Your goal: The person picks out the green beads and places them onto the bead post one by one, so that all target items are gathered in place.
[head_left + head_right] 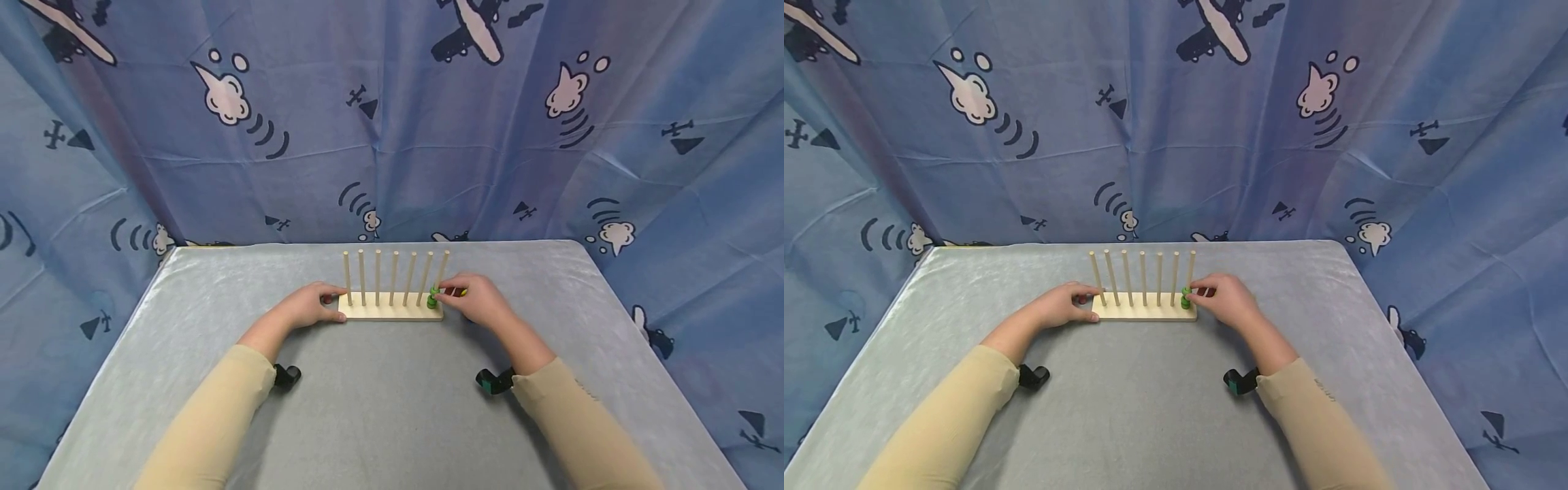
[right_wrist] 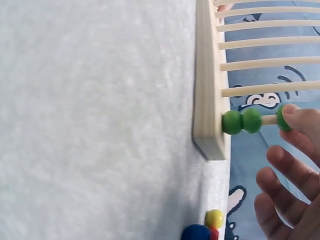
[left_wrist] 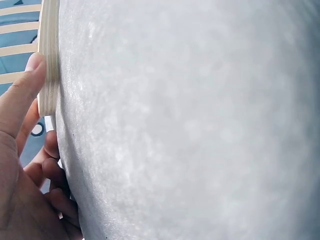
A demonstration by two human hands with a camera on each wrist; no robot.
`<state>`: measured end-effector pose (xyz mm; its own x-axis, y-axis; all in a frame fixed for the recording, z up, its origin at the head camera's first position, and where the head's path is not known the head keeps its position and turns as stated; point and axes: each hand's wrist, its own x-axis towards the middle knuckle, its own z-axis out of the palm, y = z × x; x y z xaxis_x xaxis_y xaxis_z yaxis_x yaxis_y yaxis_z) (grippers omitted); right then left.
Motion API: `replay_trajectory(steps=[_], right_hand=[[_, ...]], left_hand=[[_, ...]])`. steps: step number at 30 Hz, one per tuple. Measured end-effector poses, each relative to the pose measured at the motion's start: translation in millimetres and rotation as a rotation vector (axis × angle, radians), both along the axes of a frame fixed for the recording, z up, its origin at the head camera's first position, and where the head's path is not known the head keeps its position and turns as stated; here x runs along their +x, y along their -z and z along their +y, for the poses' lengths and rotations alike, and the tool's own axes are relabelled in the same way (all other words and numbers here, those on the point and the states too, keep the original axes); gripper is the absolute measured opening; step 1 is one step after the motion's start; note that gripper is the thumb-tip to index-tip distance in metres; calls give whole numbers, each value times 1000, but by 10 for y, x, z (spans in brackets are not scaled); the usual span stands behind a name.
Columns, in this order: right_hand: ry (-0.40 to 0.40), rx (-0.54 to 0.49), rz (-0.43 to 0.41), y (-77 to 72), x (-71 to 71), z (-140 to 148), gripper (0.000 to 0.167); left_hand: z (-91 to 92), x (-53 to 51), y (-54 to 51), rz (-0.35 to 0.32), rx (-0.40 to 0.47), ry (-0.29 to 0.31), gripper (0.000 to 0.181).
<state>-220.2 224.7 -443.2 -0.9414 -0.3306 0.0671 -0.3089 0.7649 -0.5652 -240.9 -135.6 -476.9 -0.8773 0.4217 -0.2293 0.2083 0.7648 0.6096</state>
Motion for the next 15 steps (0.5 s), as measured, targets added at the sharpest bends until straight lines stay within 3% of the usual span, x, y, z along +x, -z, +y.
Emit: replay_trajectory(steps=[15], right_hand=[[-7, 23, -62, 79, -8, 10, 35]], left_hand=[[1, -1, 0, 4, 4, 2, 68]])
